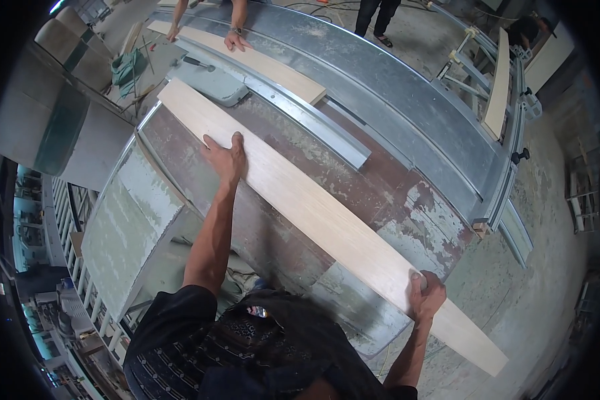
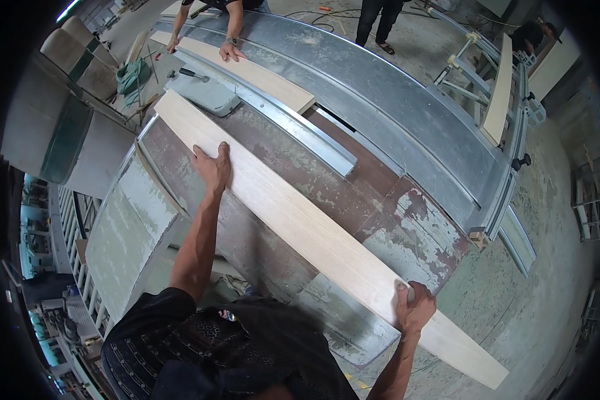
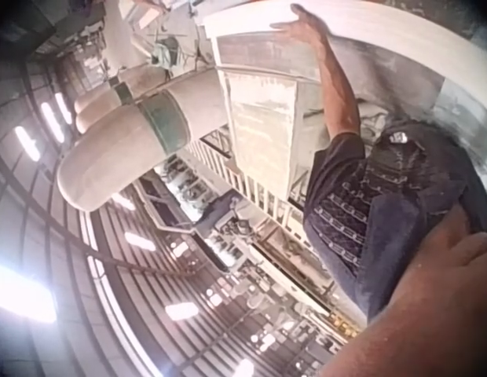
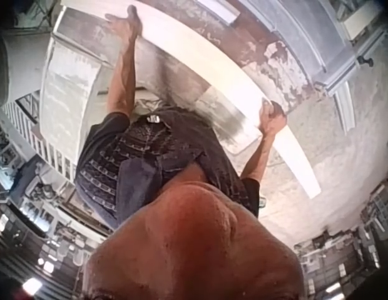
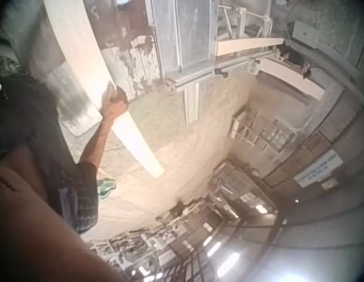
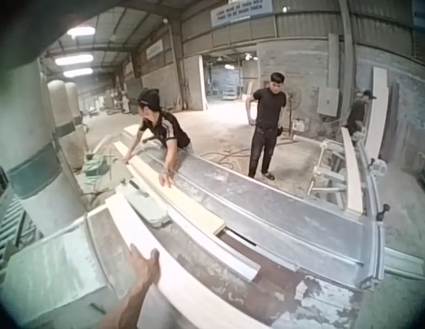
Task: The worker is arranging and moving large curved wooden boards onto an industrial workstation.
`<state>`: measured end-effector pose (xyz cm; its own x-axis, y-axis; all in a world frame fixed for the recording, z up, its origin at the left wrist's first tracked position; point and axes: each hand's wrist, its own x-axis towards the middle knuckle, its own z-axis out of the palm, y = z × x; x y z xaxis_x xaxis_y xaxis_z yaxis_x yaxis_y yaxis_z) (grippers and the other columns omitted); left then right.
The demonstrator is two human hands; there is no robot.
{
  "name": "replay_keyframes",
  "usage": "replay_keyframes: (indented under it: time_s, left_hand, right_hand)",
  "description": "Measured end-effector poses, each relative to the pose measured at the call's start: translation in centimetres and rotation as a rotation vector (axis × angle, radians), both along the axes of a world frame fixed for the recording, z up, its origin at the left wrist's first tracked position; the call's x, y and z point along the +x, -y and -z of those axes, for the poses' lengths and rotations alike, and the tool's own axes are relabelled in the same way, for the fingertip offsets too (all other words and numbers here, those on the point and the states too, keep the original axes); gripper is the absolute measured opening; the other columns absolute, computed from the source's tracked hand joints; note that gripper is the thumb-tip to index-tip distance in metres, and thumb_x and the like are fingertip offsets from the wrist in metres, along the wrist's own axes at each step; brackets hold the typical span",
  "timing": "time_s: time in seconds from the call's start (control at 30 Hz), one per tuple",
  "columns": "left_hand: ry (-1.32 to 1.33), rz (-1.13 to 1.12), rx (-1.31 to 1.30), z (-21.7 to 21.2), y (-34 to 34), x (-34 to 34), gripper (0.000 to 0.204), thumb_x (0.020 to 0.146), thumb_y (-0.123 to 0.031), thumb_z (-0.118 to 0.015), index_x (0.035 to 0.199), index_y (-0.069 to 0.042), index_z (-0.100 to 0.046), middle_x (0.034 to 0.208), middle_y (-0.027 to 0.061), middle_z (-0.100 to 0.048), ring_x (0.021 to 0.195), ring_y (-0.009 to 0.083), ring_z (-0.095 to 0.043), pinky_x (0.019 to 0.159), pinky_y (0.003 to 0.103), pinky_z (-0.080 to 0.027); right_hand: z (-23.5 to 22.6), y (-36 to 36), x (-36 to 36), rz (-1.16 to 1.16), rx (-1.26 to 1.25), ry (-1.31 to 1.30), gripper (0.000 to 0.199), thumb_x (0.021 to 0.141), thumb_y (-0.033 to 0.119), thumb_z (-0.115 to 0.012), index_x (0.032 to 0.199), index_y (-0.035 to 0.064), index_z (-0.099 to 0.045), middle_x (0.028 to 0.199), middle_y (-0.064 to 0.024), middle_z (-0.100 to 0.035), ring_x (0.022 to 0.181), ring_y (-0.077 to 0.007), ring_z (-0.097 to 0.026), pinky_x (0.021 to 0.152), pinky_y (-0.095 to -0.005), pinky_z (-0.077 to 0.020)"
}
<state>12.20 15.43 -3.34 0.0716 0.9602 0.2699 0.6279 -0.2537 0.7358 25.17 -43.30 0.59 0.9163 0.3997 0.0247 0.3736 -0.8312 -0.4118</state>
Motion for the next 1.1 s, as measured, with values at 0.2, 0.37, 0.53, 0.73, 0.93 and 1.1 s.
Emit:
replay_keyframes:
  time_s: [0.2,0.37,0.53,0.73,0.93,1.1]
  left_hand:
    - [-0.011,0.007,0.013,0.0,-0.1,0.0,0.106,0.089,-0.046,-0.075,0.153,0.02,-0.024,0.153,0.0484,-0.023,0.144,0.0593,-0.03,0.122,0.054,-0.028]
    - [-0.026,0.001,0.032,-0.4,0.4,0.0,0.103,0.088,-0.044,-0.077,0.153,0.018,-0.027,0.152,0.0484,-0.024,0.143,0.0589,-0.031,0.121,0.053,-0.029]
    - [-0.355,0.259,0.43,-1.7,0.3,2.1,0.081,0.084,-0.038,-0.082,0.145,0.006,-0.051,0.151,0.038,-0.038,0.136,0.0524,-0.044,0.114,0.051,-0.039]
    - [-0.537,0.84,0.34,-2.6,-4.2,11.9,0.08,0.083,-0.06,-0.077,0.134,0.002,-0.065,0.146,0.0231,-0.055,0.132,0.0462,-0.052,0.108,0.052,-0.047]
    - [-0.921,0.928,0.217,-3.1,-4.9,18.7,0.108,0.082,-0.092,-0.048,0.136,0.0,-0.066,0.147,0.0189,-0.058,0.137,0.0425,-0.048,0.112,0.057,-0.04]
    - [-1.088,0.945,0.09,-3.0,-3.1,21.7,0.112,0.081,-0.098,-0.035,0.123,-0.002,-0.075,0.136,0.0203,-0.066,0.137,0.0394,-0.05,0.116,0.062,-0.028]
  right_hand:
    - [-0.1,-0.1,-0.1,0.014,0.024,-0.004,0.043,0.093,0.048,-0.068,0.098,0.0058,-0.076,0.093,-0.0182,-0.074,0.086,-0.0416,-0.069,0.083,-0.0496,-0.0519]
    - [-0.2,-0.2,-0.1,0.016,0.017,-0.008,0.042,0.093,0.046,-0.069,0.097,0.0054,-0.076,0.093,-0.0187,-0.074,0.086,-0.0418,-0.069,0.083,-0.0495,-0.0521]
    - [-0.4,-0.2,-0.1,0.021,0.003,-0.003,0.042,0.092,0.047,-0.069,0.096,0.0054,-0.076,0.091,-0.0186,-0.073,0.085,-0.0414,-0.069,0.081,-0.0492,-0.052]
    - [-0.3,-0.3,0.0,0.0,0.049,0.058,0.041,0.091,0.046,-0.07,0.095,0.0061,-0.075,0.086,-0.0181,-0.072,0.08,-0.0409,-0.068,0.078,-0.0489,-0.051]
    - [-0.3,-0.3,0.3,-0.011,0.043,0.065,0.038,0.09,0.045,-0.071,0.092,0.0067,-0.074,0.084,-0.0174,-0.071,0.078,-0.0407,-0.067,0.077,-0.0494,-0.0499]
    - [-0.4,-0.4,0.4,-0.024,0.057,0.042,0.038,0.09,0.045,-0.071,0.092,0.0068,-0.073,0.082,-0.0171,-0.07,0.077,-0.041,-0.066,0.076,-0.0498,-0.0491]
